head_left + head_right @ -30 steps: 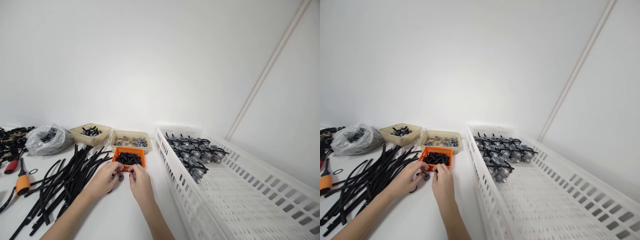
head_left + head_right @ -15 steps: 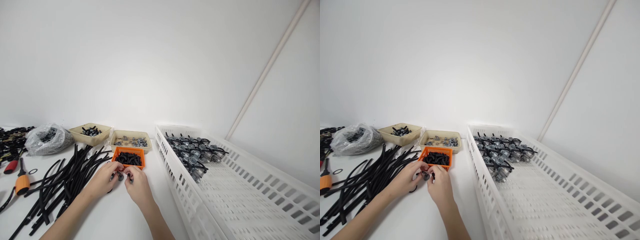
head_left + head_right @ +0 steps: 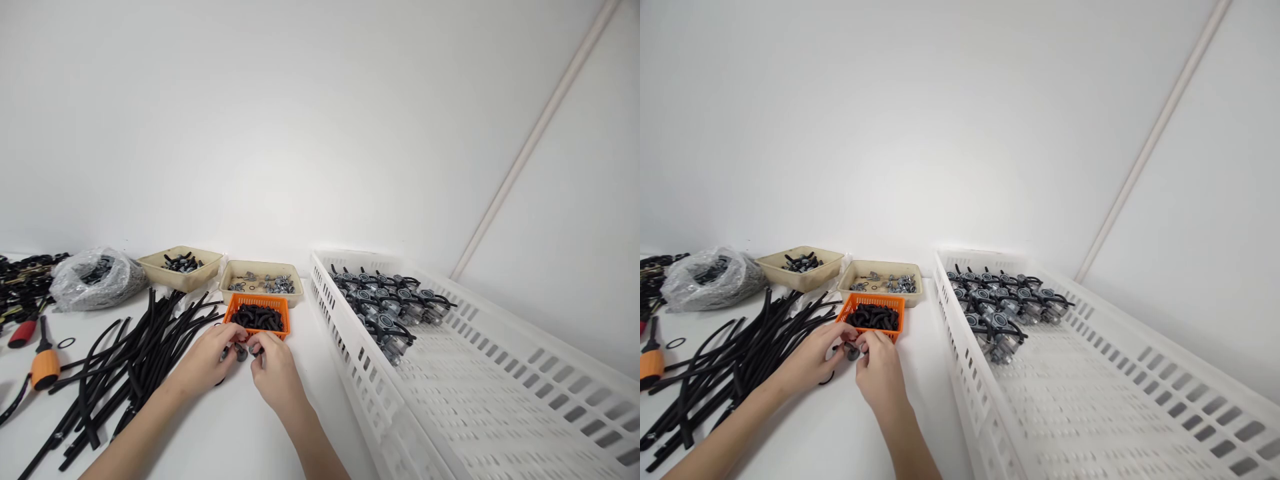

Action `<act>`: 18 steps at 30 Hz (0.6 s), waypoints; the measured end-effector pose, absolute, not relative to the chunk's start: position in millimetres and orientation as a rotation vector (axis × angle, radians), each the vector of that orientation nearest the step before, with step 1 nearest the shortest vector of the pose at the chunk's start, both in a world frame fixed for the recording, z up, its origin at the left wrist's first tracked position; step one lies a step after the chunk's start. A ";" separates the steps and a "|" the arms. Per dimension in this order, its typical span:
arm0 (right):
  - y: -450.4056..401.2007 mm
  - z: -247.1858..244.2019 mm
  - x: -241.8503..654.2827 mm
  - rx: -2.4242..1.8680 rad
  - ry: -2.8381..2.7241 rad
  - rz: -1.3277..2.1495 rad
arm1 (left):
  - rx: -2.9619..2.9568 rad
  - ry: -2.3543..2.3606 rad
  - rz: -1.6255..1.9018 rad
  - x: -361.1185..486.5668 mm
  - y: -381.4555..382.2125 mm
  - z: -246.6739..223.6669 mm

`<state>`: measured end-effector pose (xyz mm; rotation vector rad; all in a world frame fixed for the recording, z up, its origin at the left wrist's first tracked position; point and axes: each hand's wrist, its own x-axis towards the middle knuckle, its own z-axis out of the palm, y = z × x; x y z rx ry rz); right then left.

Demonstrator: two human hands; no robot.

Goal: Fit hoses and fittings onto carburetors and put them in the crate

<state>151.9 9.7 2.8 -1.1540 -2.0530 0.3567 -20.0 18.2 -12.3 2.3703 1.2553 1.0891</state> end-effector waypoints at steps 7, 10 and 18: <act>11.8 0.9 153.0 -1.177 -2.047 0.357 | 2.368 1.254 1.097 -19.5 17.3 -11.3; 13.1 1.5 153.1 -1.180 -2.040 0.353 | 2.373 1.247 1.101 -19.2 16.7 -10.7; 13.1 2.9 151.7 -1.185 -1.987 0.329 | 2.387 1.232 1.117 -17.8 14.8 -6.9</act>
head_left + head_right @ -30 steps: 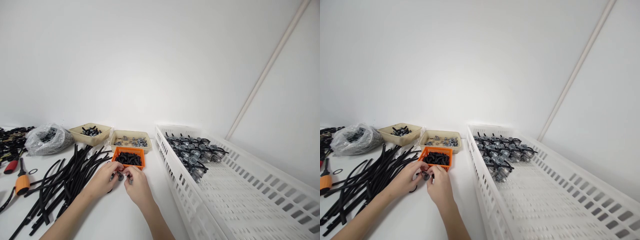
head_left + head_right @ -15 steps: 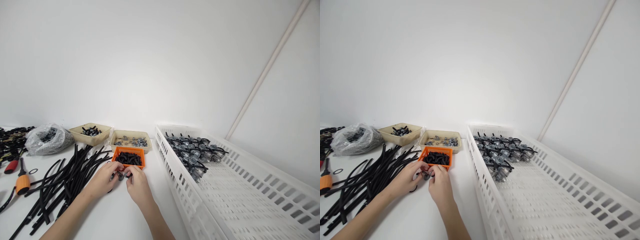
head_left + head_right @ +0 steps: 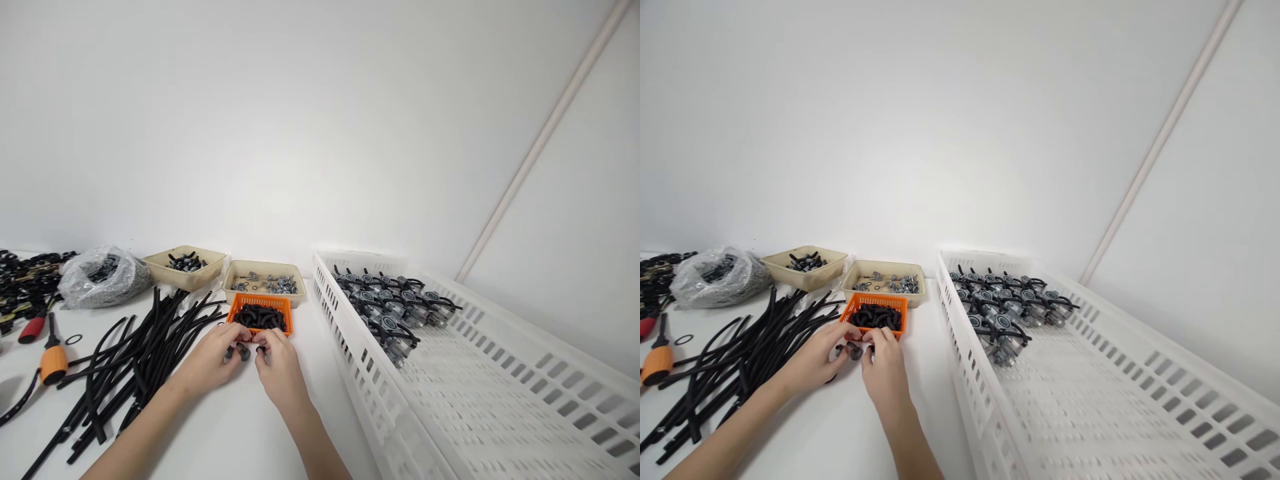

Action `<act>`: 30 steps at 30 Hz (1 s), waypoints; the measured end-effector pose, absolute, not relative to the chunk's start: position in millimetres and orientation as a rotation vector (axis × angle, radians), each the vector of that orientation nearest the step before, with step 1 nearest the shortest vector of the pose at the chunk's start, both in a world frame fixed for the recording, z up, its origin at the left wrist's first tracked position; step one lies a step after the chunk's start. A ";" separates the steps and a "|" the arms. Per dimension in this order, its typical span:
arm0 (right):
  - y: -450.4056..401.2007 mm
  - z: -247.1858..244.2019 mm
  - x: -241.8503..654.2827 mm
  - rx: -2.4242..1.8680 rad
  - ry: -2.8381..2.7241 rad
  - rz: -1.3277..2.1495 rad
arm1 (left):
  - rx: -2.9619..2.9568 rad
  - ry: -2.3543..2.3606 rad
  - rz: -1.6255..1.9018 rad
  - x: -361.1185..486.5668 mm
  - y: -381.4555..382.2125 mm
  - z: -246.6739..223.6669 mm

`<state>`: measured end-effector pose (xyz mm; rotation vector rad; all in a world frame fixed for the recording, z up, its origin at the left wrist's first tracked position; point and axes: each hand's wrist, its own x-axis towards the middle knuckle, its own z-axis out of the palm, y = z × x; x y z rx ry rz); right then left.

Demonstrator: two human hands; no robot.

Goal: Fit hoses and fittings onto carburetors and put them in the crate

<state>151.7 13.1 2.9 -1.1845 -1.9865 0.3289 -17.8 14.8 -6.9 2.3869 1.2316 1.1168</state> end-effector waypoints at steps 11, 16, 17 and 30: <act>15.6 3.2 153.8 -1.322 -1.887 0.253 | 2.389 1.231 1.129 -18.0 14.8 -7.7; 15.0 3.9 155.6 -1.399 -1.871 0.186 | 2.385 1.249 1.130 -17.4 14.3 -6.8; 14.7 4.3 155.9 -1.411 -1.871 0.173 | 2.387 1.249 1.131 -17.4 14.3 -6.8; 13.2 5.5 155.5 -1.464 -1.898 0.121 | 2.383 1.231 1.099 -16.6 13.0 -4.2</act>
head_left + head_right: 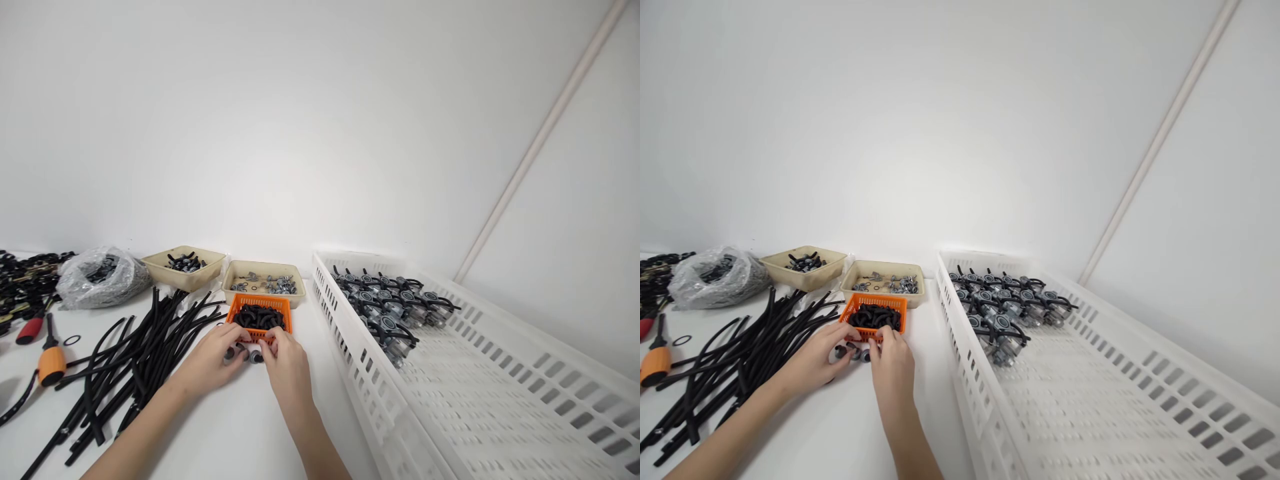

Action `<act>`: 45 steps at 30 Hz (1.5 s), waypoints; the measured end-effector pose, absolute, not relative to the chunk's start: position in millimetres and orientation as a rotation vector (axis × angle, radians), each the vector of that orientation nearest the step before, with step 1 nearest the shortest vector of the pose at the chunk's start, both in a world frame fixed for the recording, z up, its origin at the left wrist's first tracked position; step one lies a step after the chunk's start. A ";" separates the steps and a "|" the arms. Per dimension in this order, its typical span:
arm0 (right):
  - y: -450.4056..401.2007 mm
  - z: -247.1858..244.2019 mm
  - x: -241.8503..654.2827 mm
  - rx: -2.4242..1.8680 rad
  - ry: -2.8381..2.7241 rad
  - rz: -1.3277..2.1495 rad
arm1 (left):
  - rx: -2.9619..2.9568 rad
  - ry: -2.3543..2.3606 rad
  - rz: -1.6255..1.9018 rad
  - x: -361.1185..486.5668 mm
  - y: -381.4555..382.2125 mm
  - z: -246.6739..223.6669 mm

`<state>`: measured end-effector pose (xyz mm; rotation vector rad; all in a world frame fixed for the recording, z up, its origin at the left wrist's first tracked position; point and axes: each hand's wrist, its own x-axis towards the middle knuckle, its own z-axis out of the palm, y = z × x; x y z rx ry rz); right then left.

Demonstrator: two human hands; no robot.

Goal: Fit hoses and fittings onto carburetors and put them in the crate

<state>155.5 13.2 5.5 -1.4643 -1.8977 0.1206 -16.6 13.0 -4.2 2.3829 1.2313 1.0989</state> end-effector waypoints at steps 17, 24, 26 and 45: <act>12.3 10.6 154.9 -1.316 -1.937 0.310 | 2.407 1.195 1.114 -14.5 12.1 -3.6; 11.5 9.4 153.8 -1.202 -1.997 0.376 | 2.399 1.172 1.126 -15.0 14.1 -6.2; 11.6 8.5 153.3 -1.173 -2.013 0.384 | 2.401 1.170 1.129 -15.0 14.5 -6.7; 13.3 6.5 154.0 -1.359 -1.908 0.264 | 2.435 1.187 1.068 -14.4 14.7 -8.6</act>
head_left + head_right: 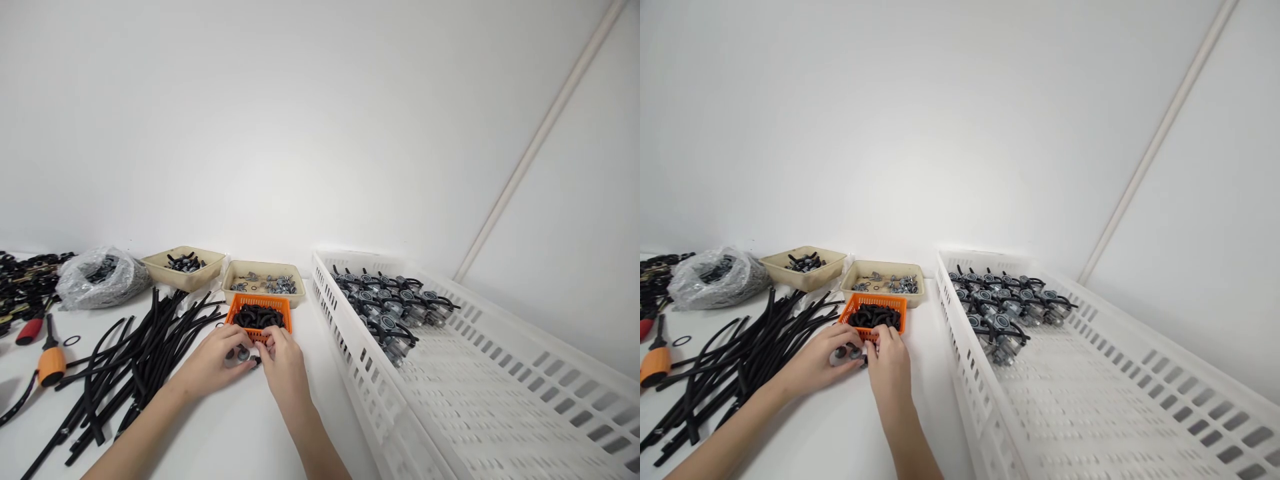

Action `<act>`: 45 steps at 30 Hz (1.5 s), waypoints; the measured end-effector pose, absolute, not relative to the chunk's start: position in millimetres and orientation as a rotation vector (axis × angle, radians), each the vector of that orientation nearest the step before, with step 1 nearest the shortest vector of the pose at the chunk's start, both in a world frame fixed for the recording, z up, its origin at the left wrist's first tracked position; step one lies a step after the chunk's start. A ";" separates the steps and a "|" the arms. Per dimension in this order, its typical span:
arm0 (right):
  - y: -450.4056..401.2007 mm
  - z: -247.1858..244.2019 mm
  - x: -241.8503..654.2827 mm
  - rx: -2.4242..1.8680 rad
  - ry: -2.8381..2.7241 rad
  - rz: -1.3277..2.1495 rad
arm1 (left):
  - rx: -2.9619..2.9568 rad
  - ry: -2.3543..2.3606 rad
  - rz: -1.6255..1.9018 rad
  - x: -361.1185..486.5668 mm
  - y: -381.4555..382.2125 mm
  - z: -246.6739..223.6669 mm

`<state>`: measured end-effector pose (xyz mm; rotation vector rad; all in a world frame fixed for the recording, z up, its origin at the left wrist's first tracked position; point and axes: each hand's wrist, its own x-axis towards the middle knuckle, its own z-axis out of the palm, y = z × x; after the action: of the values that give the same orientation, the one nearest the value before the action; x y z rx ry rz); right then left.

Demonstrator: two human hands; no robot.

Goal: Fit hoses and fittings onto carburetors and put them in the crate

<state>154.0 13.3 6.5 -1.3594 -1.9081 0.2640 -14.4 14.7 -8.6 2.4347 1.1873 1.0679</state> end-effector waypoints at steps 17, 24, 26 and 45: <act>12.4 7.4 152.0 -1.399 -1.909 0.271 | 2.493 1.169 1.047 -12.3 17.3 -15.7; 13.1 6.7 150.8 -1.348 -1.906 0.326 | 2.491 1.182 1.047 -12.4 17.8 -14.8; 12.7 6.0 149.9 -1.321 -1.922 0.345 | 2.502 1.180 1.058 -12.7 18.8 -14.6; 11.0 5.7 152.1 -1.494 -1.884 0.194 | 2.514 1.155 1.147 -13.8 16.8 -11.3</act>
<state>152.1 11.0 5.7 -1.4942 -1.8835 0.1936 -13.8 16.8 -11.3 2.5141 1.1548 1.1470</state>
